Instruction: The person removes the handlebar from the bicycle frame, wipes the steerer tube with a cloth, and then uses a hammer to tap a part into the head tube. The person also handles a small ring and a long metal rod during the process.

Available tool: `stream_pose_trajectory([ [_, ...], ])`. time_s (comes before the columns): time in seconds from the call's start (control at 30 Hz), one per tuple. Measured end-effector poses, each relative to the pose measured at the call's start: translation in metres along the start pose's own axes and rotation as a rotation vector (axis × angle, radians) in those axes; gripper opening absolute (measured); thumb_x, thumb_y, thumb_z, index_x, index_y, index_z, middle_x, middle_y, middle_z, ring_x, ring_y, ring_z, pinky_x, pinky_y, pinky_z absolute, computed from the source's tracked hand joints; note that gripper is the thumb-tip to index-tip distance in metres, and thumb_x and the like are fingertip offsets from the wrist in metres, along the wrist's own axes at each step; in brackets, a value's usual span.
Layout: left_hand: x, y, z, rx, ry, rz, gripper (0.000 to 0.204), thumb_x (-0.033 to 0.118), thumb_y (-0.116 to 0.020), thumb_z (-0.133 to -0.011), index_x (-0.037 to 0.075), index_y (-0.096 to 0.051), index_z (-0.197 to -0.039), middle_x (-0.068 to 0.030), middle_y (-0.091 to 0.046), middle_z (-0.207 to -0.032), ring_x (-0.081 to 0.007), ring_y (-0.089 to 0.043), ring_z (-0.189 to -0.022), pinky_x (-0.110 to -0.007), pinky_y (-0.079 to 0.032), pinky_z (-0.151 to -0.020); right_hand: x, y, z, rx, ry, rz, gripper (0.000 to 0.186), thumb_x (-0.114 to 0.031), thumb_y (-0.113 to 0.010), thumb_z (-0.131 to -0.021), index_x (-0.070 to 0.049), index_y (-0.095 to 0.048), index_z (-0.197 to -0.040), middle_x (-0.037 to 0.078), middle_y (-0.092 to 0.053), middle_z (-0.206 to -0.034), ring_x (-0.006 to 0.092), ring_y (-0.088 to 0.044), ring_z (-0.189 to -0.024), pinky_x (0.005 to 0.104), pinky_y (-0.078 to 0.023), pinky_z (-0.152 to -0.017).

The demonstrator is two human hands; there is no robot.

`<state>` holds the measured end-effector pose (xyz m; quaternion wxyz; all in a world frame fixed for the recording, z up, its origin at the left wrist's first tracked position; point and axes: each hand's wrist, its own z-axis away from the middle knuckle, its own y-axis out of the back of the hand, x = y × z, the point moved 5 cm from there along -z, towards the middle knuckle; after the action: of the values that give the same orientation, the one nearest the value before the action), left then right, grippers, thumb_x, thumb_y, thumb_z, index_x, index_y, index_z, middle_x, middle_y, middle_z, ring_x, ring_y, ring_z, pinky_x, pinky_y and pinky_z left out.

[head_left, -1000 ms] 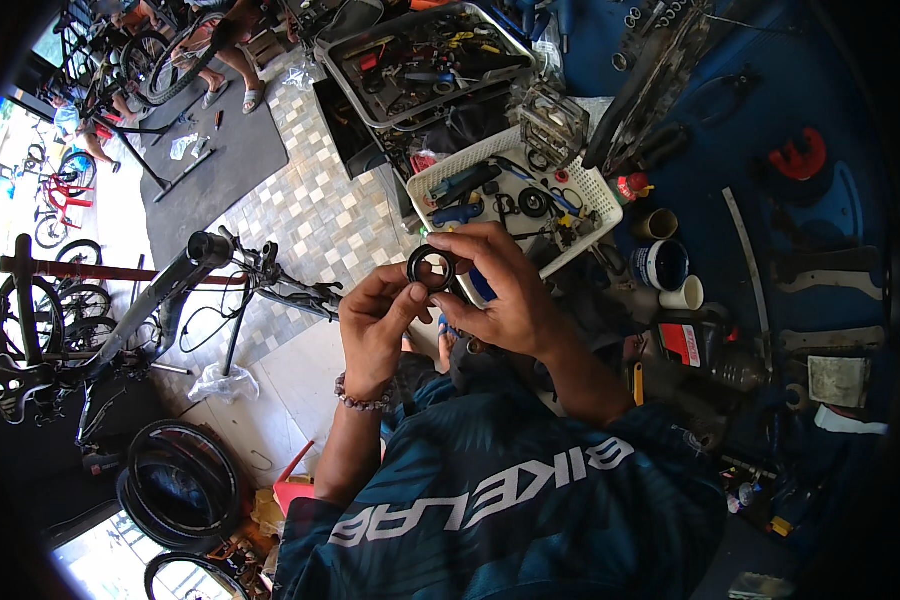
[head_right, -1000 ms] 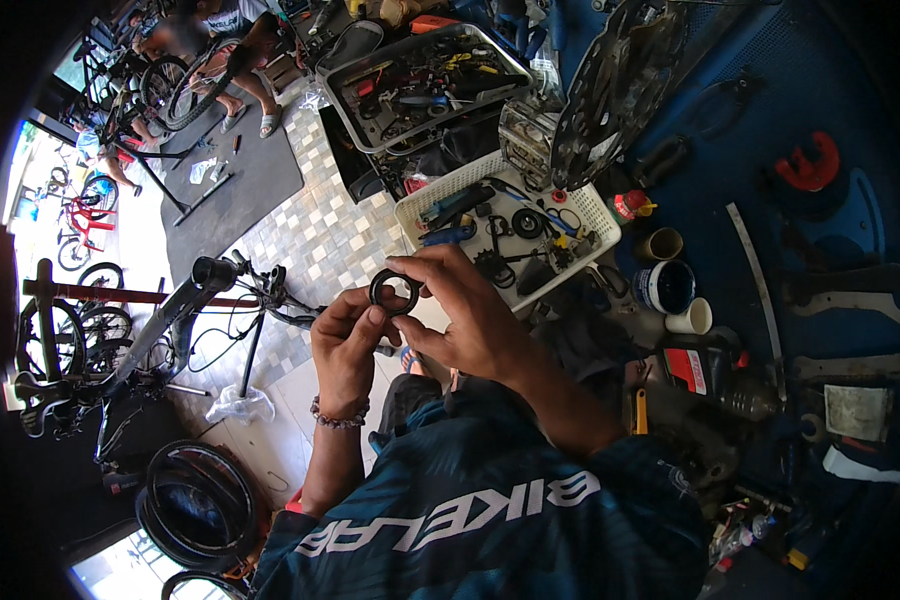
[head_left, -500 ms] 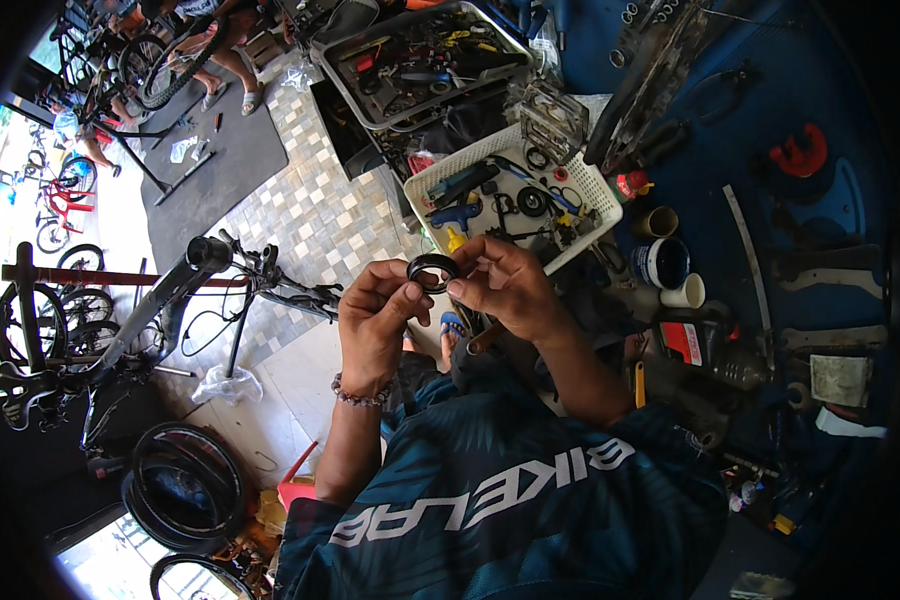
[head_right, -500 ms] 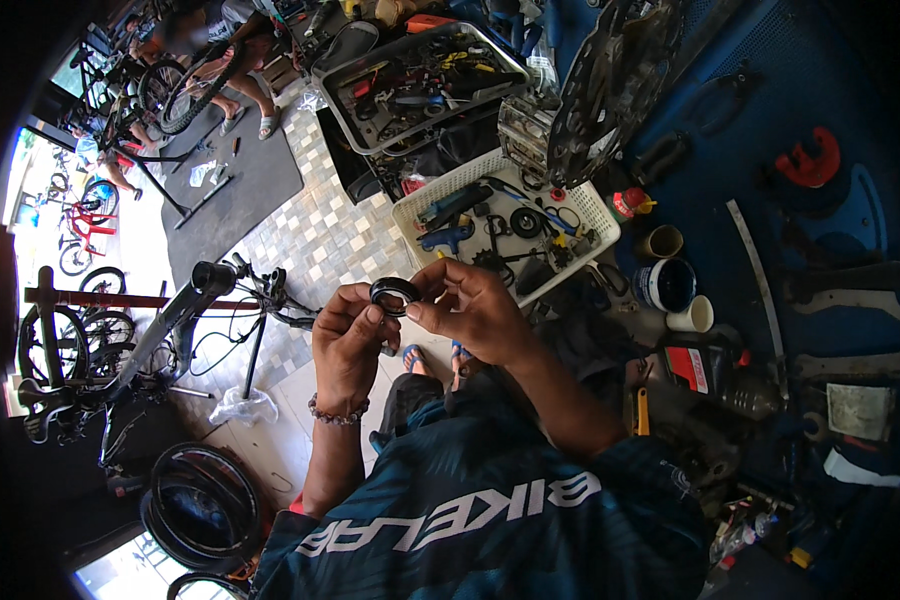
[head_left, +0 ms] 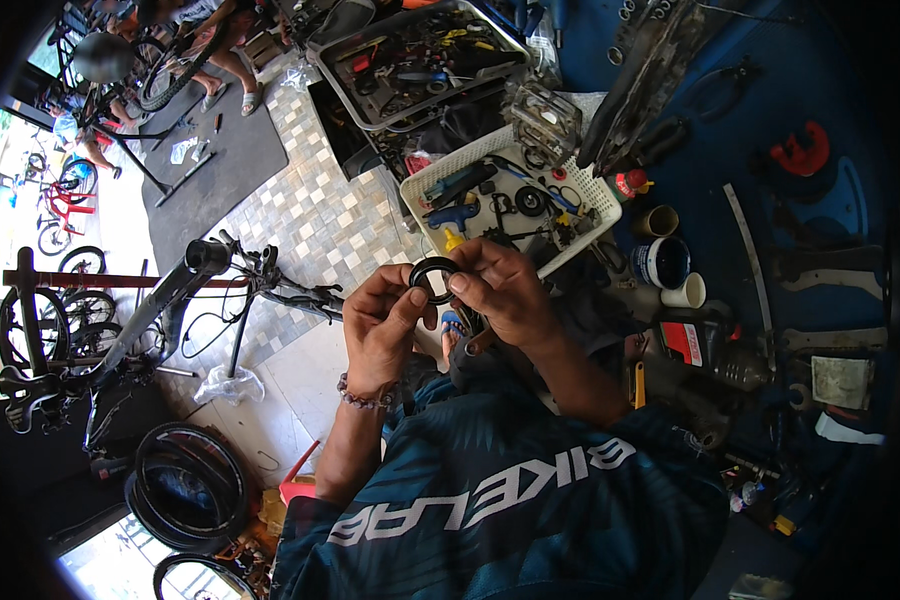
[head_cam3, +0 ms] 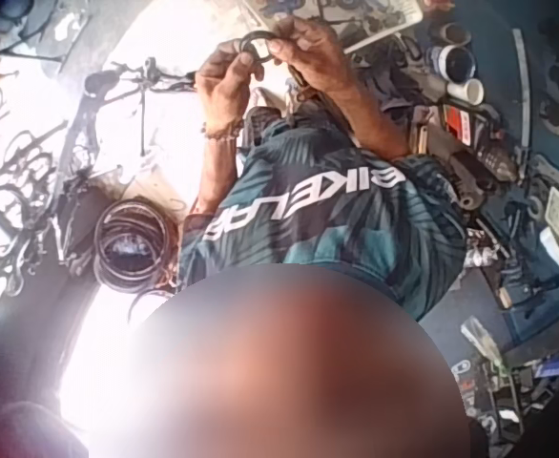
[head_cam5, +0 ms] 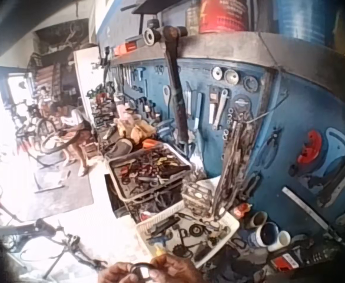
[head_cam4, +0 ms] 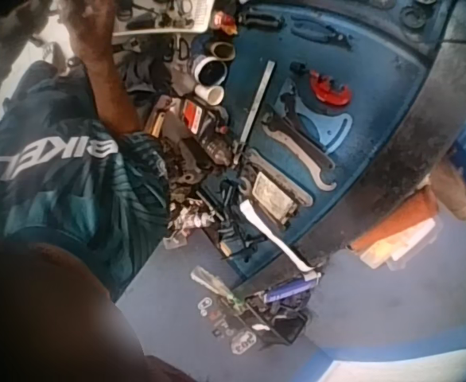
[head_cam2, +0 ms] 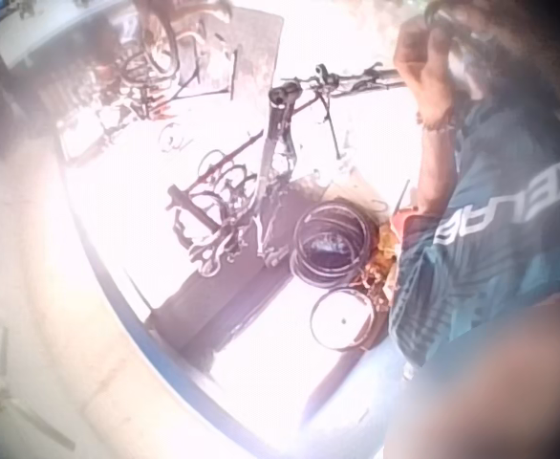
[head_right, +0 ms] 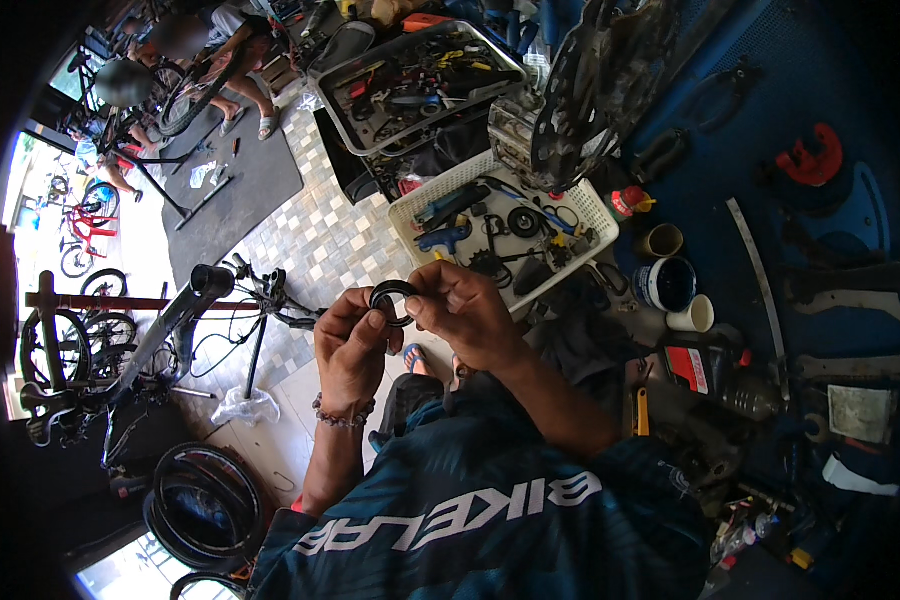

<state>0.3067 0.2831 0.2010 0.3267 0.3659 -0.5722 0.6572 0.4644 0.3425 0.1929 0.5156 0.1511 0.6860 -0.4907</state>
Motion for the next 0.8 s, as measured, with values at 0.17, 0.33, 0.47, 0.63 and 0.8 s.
stream_pose_trajectory([
  [0.17, -0.008, 0.004, -0.004, -0.025, 0.058, 0.012, 0.024, 0.012, -0.072, -0.101, -0.005, -0.065, -0.114, -0.0081, -0.068, -0.099, -0.0148, -0.063, -0.076, -0.032, -0.057, -0.069, 0.001, 0.003, 0.001, -0.011, -0.022, -0.067, 0.017, -0.007, -0.07, -0.102, 0.001, -0.065, -0.116, 0.0, -0.066, -0.1, 0.0061, -0.062, -0.091, 0.0263, -0.054, -0.083],
  [0.33, -0.015, 0.004, 0.005, -0.06, 0.092, 0.104, 0.023, 0.011, -0.071, -0.1, -0.005, -0.064, -0.115, -0.0092, -0.068, -0.098, -0.0156, -0.063, -0.076, -0.032, -0.057, -0.069, 0.003, 0.002, 0.013, -0.033, -0.124, -0.145, 0.019, -0.007, -0.068, -0.103, 0.005, -0.062, -0.116, 0.007, -0.068, -0.102, 0.0131, -0.068, -0.091, 0.0315, -0.059, -0.084],
  [0.47, -0.023, 0.01, 0.01, -0.071, 0.104, 0.13, 0.024, 0.011, -0.073, -0.099, -0.005, -0.064, -0.114, -0.0104, -0.069, -0.097, -0.0163, -0.064, -0.077, -0.033, -0.057, -0.069, 0.01, 0.0, 0.018, -0.043, -0.129, -0.202, 0.022, -0.01, -0.069, -0.103, 0.004, -0.06, -0.118, 0.006, -0.067, -0.101, 0.0127, -0.069, -0.087, 0.031, -0.059, -0.081],
  [0.63, -0.037, 0.031, 0.015, 0.036, 0.133, 0.076, 0.035, 0.011, -0.073, -0.102, -0.008, -0.063, -0.129, -0.0133, -0.072, -0.11, -0.0228, -0.073, -0.096, -0.04, -0.065, -0.084, -0.011, -0.003, 0.026, 0.016, 0.561, 0.877, 0.023, -0.011, -0.08, -0.092, -0.006, -0.065, -0.109, 0.006, -0.065, -0.093, 0.0219, -0.067, -0.084, 0.0375, -0.055, -0.077],
  [0.8, -0.043, 0.043, 0.028, 0.032, 0.19, 0.168, 0.036, 0.011, -0.068, -0.105, -0.008, -0.063, -0.136, -0.0165, -0.074, -0.113, -0.0232, -0.074, -0.102, -0.04, -0.066, -0.082, -0.003, -0.016, 0.035, -0.138, 0.76, 1.27, 0.027, -0.024, -0.084, -0.089, -0.011, -0.07, -0.109, 0.004, -0.062, -0.106, 0.0253, -0.065, -0.1, 0.0386, -0.054, -0.084],
])
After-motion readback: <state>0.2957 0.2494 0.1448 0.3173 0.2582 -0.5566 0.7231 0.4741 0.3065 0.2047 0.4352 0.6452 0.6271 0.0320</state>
